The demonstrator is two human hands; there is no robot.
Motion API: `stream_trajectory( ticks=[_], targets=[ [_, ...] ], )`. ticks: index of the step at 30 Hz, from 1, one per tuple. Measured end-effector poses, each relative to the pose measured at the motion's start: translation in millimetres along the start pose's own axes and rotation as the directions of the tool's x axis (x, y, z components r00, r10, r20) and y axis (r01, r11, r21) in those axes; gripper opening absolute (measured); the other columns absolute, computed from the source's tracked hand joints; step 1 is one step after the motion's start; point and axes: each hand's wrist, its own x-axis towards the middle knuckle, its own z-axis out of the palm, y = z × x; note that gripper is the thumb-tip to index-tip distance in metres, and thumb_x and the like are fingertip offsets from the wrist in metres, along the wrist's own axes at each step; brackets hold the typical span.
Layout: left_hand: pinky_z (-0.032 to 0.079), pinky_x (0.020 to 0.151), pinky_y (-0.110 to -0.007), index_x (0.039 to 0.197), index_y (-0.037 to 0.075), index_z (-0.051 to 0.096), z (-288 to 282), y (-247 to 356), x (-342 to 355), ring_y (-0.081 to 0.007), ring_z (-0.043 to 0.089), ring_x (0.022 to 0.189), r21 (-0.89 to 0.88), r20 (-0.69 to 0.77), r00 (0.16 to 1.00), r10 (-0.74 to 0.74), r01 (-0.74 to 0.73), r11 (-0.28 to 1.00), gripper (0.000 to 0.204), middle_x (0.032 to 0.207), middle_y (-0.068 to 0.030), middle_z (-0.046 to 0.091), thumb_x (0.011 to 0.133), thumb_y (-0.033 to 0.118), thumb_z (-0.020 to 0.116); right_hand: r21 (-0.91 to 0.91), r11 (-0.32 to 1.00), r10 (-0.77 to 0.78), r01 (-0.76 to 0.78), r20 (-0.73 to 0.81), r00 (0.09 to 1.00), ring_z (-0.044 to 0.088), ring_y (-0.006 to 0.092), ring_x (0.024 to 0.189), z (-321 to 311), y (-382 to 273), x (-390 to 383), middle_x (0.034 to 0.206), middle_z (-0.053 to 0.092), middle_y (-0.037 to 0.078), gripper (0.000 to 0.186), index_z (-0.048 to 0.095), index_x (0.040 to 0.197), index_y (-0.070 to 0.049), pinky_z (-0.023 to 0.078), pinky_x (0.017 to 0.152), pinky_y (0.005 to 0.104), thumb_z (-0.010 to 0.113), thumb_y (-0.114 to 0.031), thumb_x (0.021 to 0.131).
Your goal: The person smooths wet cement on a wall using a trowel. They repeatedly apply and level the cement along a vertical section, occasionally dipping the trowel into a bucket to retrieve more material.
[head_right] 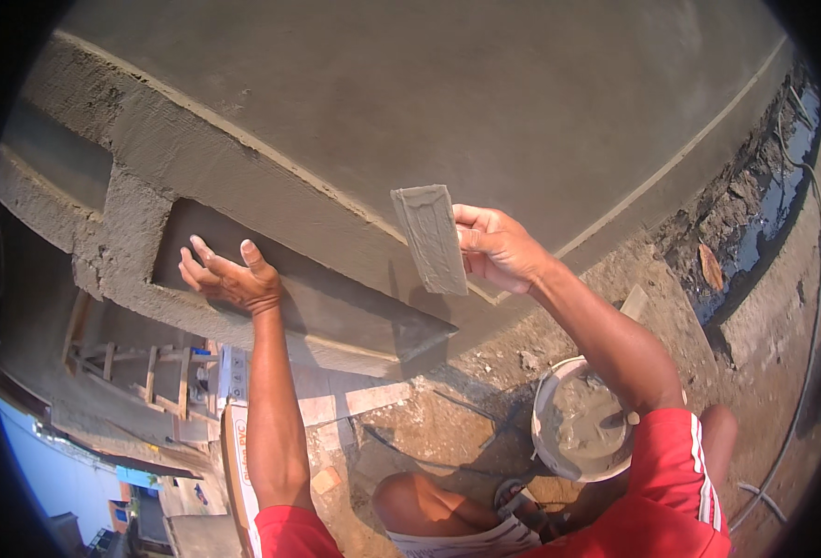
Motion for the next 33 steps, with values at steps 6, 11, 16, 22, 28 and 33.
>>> stream_trajectory(
  ticks=[6,11,16,22,28,33],
  targets=[
    [0.022,0.110,-0.057,0.144,-0.001,0.036,-0.2,-2.1,1.0,-0.0394,0.022,0.138,-0.005,0.004,1.000,-0.001,0.001,1.000,0.079,0.144,-0.0190,0.027,0.093,0.059,0.041,-0.739,0.612,-0.549,0.282,-0.141,0.824,0.063,0.0152,0.085,33.5,16.4,13.0,0.099,0.062,0.008,0.029,0.060,0.112,0.000,0.054,0.070,0.0299,0.070,-0.009,0.086],
    [0.021,0.110,-0.058,0.144,-0.001,0.036,2.0,-2.0,0.0,-0.0392,0.022,0.138,-0.008,0.000,1.000,0.002,-0.002,1.000,0.078,0.145,-0.0192,0.026,0.093,0.057,0.041,-0.927,0.185,-0.768,0.325,0.070,0.636,0.061,0.0293,0.090,55.1,47.6,24.2,0.099,0.059,0.016,0.031,0.060,0.107,0.002,0.052,0.073,0.0380,0.068,-0.001,0.078],
    [0.021,0.111,-0.057,0.144,-0.001,0.036,-2.4,-1.5,0.5,-0.0393,0.021,0.139,-0.008,0.003,1.000,0.002,-0.002,1.000,0.077,0.145,-0.0198,0.026,0.093,0.057,0.041,-0.940,0.108,-0.827,0.322,0.095,0.554,0.056,0.0341,0.089,76.9,50.7,53.2,0.096,0.056,0.016,0.033,0.058,0.106,0.001,0.048,0.078,0.0418,0.068,0.000,0.074],
    [0.021,0.111,-0.057,0.143,-0.003,0.037,-0.2,0.6,1.2,-0.0392,0.020,0.139,-0.028,0.010,1.000,0.006,-0.006,1.000,0.077,0.146,-0.0202,0.025,0.094,0.057,0.039,-0.953,0.018,-0.652,0.304,0.219,0.726,0.056,0.0323,0.096,85.2,91.3,39.6,0.099,0.055,0.014,0.035,0.057,0.107,-0.001,0.049,0.081,0.0429,0.072,0.000,0.074],
    [0.020,0.110,-0.058,0.144,0.000,0.037,0.2,-6.8,-1.0,-0.0408,0.021,0.138,-0.022,0.008,1.000,0.010,-0.010,1.000,0.079,0.145,-0.0201,0.026,0.091,0.058,0.043,-0.897,0.232,-0.657,0.377,0.141,0.740,0.062,0.0281,0.096,59.6,63.0,5.6,0.107,0.064,0.017,0.037,0.058,0.120,0.001,0.052,0.083,0.0366,0.067,-0.005,0.084],
    [0.020,0.110,-0.058,0.144,0.001,0.037,1.6,-7.2,-1.2,-0.0404,0.021,0.139,-0.021,0.007,1.000,0.005,-0.005,1.000,0.078,0.145,-0.0199,0.025,0.090,0.057,0.044,-0.532,0.789,-0.449,0.307,-0.159,0.879,0.064,0.0192,0.098,56.6,3.6,40.0,0.112,0.067,0.015,0.038,0.058,0.128,0.003,0.051,0.087,0.0359,0.061,-0.010,0.092]
  ],
)
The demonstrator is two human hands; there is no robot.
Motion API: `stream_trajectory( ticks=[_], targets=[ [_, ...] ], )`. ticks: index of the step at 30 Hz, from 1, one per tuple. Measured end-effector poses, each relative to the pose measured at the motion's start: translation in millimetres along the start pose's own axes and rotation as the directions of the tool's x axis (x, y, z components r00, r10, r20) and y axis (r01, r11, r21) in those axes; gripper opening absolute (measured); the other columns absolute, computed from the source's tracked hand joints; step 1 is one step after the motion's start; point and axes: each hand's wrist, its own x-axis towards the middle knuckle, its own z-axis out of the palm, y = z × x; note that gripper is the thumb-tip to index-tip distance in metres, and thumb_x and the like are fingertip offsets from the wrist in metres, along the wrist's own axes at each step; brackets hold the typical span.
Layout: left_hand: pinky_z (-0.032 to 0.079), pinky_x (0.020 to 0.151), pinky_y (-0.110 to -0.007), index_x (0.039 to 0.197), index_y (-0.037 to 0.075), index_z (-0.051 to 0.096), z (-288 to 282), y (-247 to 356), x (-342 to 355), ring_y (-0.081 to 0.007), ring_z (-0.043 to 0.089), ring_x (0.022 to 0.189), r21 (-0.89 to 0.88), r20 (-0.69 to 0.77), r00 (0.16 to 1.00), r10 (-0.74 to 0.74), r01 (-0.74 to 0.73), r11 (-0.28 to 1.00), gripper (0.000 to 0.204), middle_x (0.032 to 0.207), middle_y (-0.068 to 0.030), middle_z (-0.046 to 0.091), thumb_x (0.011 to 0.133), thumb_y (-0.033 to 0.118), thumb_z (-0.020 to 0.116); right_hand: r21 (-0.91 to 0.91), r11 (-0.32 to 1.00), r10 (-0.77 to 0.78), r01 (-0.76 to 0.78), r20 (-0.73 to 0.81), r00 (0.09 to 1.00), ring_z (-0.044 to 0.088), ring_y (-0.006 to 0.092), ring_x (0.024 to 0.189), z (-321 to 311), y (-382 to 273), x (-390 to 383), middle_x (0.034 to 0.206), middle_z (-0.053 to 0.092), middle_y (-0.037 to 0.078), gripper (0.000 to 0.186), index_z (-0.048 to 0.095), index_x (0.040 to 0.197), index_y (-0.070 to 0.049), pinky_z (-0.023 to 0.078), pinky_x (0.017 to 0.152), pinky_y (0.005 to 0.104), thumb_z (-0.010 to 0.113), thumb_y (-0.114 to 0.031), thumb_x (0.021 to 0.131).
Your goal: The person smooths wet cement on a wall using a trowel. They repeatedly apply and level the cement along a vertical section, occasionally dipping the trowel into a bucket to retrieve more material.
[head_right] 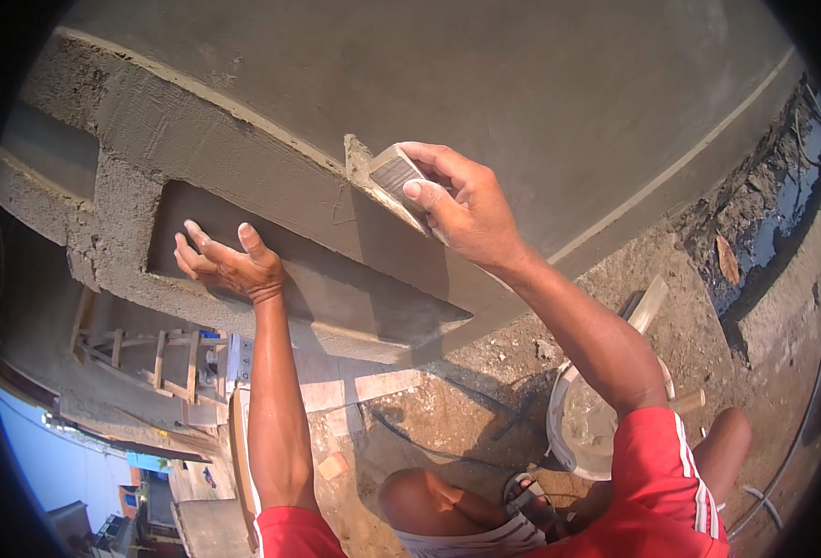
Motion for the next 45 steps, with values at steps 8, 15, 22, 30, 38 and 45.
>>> stream_trajectory(
  ticks=[8,15,22,30,38,45],
  targets=[
    [0.020,0.110,-0.058,0.143,0.000,0.038,0.1,0.8,-0.8,-0.0405,0.021,0.138,-0.011,0.001,1.000,-0.003,0.003,1.000,0.079,0.145,-0.0206,0.025,0.091,0.059,0.043,-0.267,0.956,-0.102,0.122,0.088,0.991,0.066,0.0213,0.101,-2.6,36.6,-9.1,0.114,0.069,0.014,0.037,0.060,0.127,-0.001,0.050,0.092,0.0334,0.062,-0.009,0.090],
    [0.020,0.109,-0.058,0.143,-0.002,0.038,1.2,1.4,0.0,-0.0404,0.021,0.139,-0.001,-0.004,1.000,0.005,-0.005,1.000,0.079,0.146,-0.0215,0.025,0.092,0.059,0.041,-0.213,0.977,0.037,-0.022,0.070,0.997,0.065,0.0206,0.103,-49.2,39.5,-36.6,0.113,0.069,0.014,0.039,0.059,0.127,0.001,0.050,0.094,0.0348,0.060,-0.010,0.090],
    [0.019,0.110,-0.057,0.143,-0.005,0.035,-1.7,5.0,2.2,-0.0396,0.020,0.138,0.015,0.008,1.000,0.004,-0.005,1.000,0.082,0.146,-0.0225,0.024,0.094,0.060,0.038,-0.115,0.979,-0.152,0.170,0.154,0.976,0.066,0.0216,0.101,15.3,-31.1,40.9,0.109,0.069,0.015,0.037,0.059,0.125,0.002,0.051,0.091,0.0359,0.060,-0.010,0.091],
    [0.020,0.109,-0.057,0.143,-0.003,0.037,1.0,3.0,1.3,-0.0396,0.021,0.138,0.012,-0.004,1.000,0.019,-0.019,1.000,0.081,0.146,-0.0217,0.025,0.092,0.060,0.040,-0.291,0.956,0.013,0.028,0.135,0.991,0.067,0.0221,0.099,-34.3,55.8,-30.0,0.108,0.070,0.014,0.034,0.060,0.124,-0.001,0.051,0.090,0.0360,0.058,-0.007,0.091],
    [0.020,0.109,-0.058,0.144,-0.001,0.037,1.3,5.2,-0.1,-0.0404,0.020,0.139,0.012,0.008,1.000,-0.003,0.003,1.000,0.079,0.146,-0.0210,0.025,0.091,0.058,0.042,-0.165,0.984,0.088,-0.066,0.132,0.987,0.064,0.0177,0.101,-59.0,25.4,-34.0,0.112,0.067,0.010,0.038,0.059,0.127,0.001,0.051,0.091,0.0333,0.061,-0.012,0.091],
    [0.021,0.110,-0.057,0.143,-0.001,0.037,-0.3,5.4,2.4,-0.0401,0.022,0.138,0.028,-0.003,1.000,0.012,-0.012,1.000,0.077,0.145,-0.0205,0.026,0.092,0.055,0.043,-0.093,0.987,-0.106,0.133,0.248,0.963,0.063,0.0131,0.084,21.2,-53.1,62.2,0.103,0.070,0.011,0.037,0.059,0.125,0.001,0.053,0.069,0.0298,0.062,-0.015,0.092]
  ],
)
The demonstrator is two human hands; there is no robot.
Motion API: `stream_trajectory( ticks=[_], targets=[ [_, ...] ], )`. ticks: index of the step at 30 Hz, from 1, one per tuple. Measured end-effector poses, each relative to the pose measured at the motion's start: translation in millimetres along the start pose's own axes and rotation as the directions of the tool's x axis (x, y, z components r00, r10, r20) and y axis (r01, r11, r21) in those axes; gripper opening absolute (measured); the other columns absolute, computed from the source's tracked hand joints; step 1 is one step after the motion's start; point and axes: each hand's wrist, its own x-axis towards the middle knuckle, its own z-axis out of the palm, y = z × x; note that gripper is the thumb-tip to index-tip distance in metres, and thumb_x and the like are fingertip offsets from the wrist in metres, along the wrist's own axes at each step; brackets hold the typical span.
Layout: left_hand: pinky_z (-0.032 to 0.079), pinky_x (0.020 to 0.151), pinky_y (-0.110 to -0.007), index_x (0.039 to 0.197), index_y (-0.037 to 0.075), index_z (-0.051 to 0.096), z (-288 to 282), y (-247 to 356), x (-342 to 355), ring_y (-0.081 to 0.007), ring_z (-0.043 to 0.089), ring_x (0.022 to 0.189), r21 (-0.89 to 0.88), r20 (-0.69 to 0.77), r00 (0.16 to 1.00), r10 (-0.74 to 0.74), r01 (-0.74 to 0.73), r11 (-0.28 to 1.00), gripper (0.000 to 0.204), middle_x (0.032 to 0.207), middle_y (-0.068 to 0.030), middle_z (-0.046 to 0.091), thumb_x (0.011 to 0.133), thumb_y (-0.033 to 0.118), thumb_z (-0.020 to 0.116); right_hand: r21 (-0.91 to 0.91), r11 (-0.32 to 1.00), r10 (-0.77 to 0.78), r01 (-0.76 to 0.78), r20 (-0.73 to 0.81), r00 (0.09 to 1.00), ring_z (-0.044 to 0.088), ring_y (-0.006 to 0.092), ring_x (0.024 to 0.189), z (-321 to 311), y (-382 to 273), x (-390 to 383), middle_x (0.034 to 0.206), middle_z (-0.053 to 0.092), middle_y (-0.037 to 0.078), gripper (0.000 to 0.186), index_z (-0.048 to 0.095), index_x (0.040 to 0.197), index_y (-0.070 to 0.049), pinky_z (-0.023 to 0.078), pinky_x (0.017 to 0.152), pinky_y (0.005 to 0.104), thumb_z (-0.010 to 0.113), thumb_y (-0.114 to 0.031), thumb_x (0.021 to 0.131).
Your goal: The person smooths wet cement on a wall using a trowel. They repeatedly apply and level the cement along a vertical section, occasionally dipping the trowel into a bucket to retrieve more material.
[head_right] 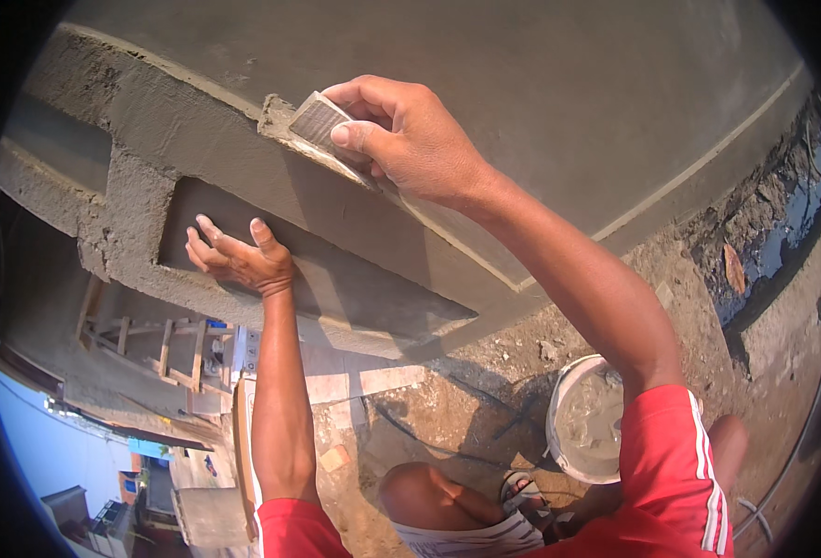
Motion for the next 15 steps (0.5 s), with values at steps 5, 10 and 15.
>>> stream_trajectory(
  ticks=[5,10,15],
  targets=[
    [0.021,0.110,-0.057,0.144,0.000,0.037,-1.8,-5.3,-2.9,-0.0403,0.021,0.138,-0.014,0.002,1.000,-0.016,0.016,1.000,0.077,0.146,-0.0203,0.025,0.091,0.056,0.043,-0.072,0.996,0.056,-0.059,-0.047,0.997,0.064,0.0131,0.089,6.6,46.4,-38.2,0.100,0.069,0.009,0.035,0.059,0.125,-0.001,0.053,0.072,0.0289,0.060,-0.009,0.091],
    [0.019,0.109,-0.059,0.144,0.000,0.038,1.7,-5.3,-4.0,-0.0429,0.020,0.138,-0.037,0.005,1.000,-0.027,0.028,0.999,0.081,0.146,-0.0205,0.026,0.092,0.062,0.040,-0.070,0.908,0.407,-0.413,-0.079,0.910,0.064,0.0162,0.093,-36.4,96.8,-141.6,0.107,0.067,0.009,0.034,0.059,0.123,-0.001,0.053,0.078,0.0296,0.060,-0.005,0.090],
    [0.016,0.110,-0.060,0.147,0.003,0.032,5.9,0.2,-5.6,-0.0415,0.015,0.140,-0.042,0.033,0.999,-0.034,0.035,0.999,0.080,0.146,-0.0195,0.021,0.093,0.062,0.039,-0.450,0.892,-0.118,0.054,-0.115,0.986,0.064,0.0196,0.094,-31.6,49.7,-107.8,0.105,0.066,0.010,0.035,0.062,0.119,-0.003,0.054,0.076,0.0318,0.065,0.002,0.085]
  ],
)
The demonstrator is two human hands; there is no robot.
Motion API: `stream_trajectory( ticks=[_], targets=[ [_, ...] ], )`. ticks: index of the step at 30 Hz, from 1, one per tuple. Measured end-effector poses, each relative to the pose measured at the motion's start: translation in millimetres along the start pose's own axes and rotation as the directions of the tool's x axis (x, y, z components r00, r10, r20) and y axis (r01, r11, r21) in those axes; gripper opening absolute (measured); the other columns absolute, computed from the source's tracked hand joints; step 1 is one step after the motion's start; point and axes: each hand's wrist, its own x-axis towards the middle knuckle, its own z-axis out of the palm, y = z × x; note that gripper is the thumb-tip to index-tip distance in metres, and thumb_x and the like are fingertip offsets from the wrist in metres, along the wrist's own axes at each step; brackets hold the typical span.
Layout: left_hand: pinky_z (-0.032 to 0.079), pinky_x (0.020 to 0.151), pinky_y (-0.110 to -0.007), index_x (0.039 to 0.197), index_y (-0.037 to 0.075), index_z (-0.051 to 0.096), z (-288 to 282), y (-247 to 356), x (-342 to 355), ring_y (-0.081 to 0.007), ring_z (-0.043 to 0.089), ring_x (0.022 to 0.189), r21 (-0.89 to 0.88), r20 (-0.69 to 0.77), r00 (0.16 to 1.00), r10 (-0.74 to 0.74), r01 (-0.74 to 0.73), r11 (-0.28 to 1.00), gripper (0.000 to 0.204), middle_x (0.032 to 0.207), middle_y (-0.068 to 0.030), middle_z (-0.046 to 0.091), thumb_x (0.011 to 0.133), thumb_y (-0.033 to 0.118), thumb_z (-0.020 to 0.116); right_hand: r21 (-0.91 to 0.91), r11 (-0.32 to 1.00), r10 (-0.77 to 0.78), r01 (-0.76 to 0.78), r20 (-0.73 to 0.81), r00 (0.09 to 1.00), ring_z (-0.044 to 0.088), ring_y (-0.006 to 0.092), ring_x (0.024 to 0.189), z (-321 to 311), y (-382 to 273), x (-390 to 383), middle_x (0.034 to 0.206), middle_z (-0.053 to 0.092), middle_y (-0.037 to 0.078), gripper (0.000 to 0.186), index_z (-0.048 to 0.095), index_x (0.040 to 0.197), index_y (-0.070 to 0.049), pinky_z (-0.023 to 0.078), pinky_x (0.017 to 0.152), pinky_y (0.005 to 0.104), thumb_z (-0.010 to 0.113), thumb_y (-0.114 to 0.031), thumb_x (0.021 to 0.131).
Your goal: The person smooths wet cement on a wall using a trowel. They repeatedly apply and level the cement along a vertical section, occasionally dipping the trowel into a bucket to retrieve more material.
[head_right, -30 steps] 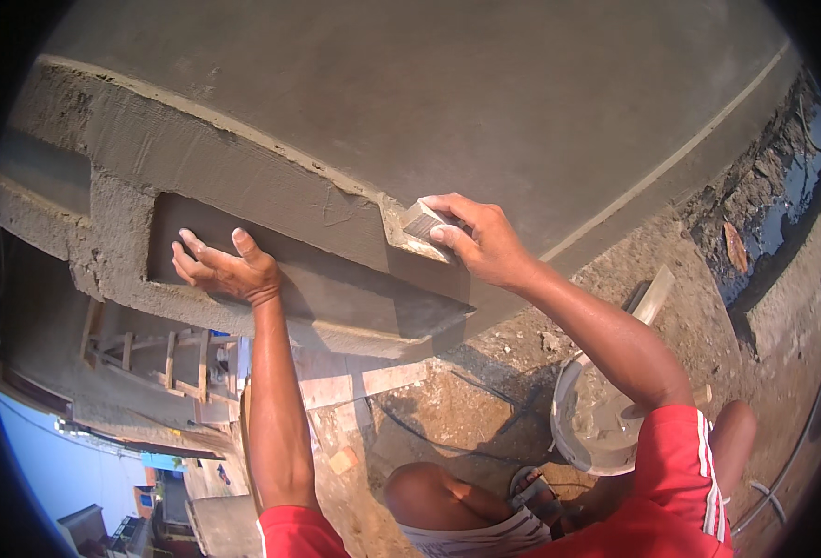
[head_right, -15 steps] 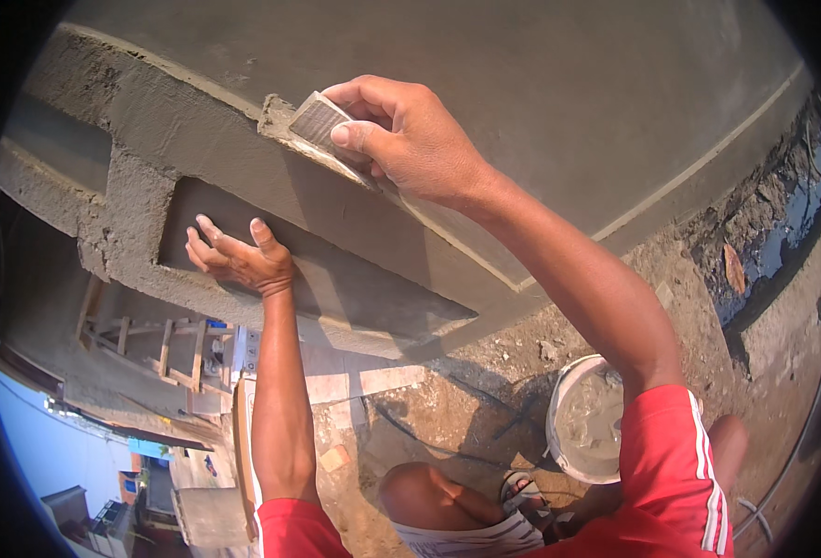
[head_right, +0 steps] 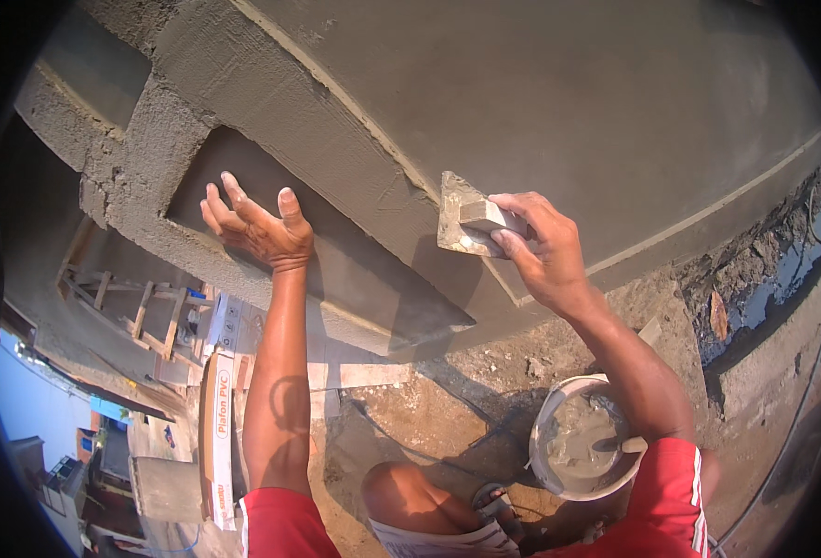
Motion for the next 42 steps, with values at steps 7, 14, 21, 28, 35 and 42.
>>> stream_trajectory(
  ticks=[7,14,21,28,35,42],
  targets=[
    [0.020,0.109,-0.059,0.145,0.002,0.037,-4.8,-2.0,3.4,-0.0428,0.020,0.138,-0.018,-0.044,0.999,0.007,-0.007,1.000,0.079,0.146,-0.0189,0.025,0.092,0.061,0.041,-0.512,0.546,-0.662,0.663,0.220,0.716,0.057,0.0245,0.097,32.7,-67.2,112.8,0.102,0.061,0.006,0.034,0.064,0.109,-0.007,0.052,0.080,0.0352,0.070,0.001,0.077],
    [0.022,0.109,-0.057,0.145,0.004,0.037,-7.7,-4.3,3.4,-0.0422,0.021,0.137,-0.021,-0.056,0.998,0.003,-0.005,1.000,0.079,0.146,-0.0177,0.027,0.093,0.063,0.040,-0.429,0.546,-0.417,0.720,0.606,0.677,0.052,0.0237,0.096,36.0,16.0,18.2,0.103,0.053,0.006,0.035,0.060,0.112,-0.011,0.051,0.080,0.0360,0.066,-0.006,0.078],
    [0.022,0.109,-0.056,0.143,0.005,0.041,-3.4,1.1,3.4,-0.0406,0.023,0.136,-0.037,-0.081,0.997,0.008,-0.011,0.999,0.078,0.144,-0.0147,0.028,0.093,0.064,0.040,-0.401,0.626,-0.393,0.669,0.578,0.715,0.053,0.0243,0.092,25.9,3.8,-0.5,0.102,0.054,0.007,0.036,0.059,0.113,-0.009,0.050,0.077,0.0354,0.067,-0.002,0.079],
    [0.023,0.107,-0.056,0.142,0.007,0.044,-0.1,-5.3,5.0,-0.0402,0.024,0.134,-0.039,-0.111,0.994,0.024,-0.028,0.999,0.075,0.143,-0.0157,0.029,0.093,0.064,0.041,-0.501,0.559,-0.551,0.661,0.371,0.747,0.052,0.0246,0.091,41.3,-40.6,82.1,0.099,0.056,0.006,0.038,0.059,0.115,-0.010,0.050,0.077,0.0333,0.068,0.001,0.079],
    [0.022,0.107,-0.056,0.142,0.007,0.044,2.7,-12.6,4.6,-0.0364,0.023,0.134,-0.016,-0.097,0.993,0.062,-0.064,0.998,0.076,0.140,-0.0157,0.029,0.091,0.064,0.043,-0.458,0.882,0.232,0.113,0.631,0.741,0.053,0.0290,0.097,-10.0,25.7,-115.2,0.098,0.055,0.010,0.037,0.058,0.122,-0.003,0.050,0.084,0.0386,0.062,-0.004,0.085],
    [0.018,0.107,-0.060,0.134,-0.003,0.048,24.1,-29.4,5.5,-0.0369,0.024,0.131,-0.057,-0.149,0.981,0.128,-0.137,0.989,0.089,0.137,-0.0225,0.032,0.087,0.072,0.045,0.553,0.157,0.927,-0.818,0.202,0.315,0.066,0.0149,0.094,-88.7,-3.1,-237.4,0.112,0.066,0.008,0.029,0.053,0.127,-0.002,0.056,0.082,0.0295,0.054,-0.007,0.099]
  ],
)
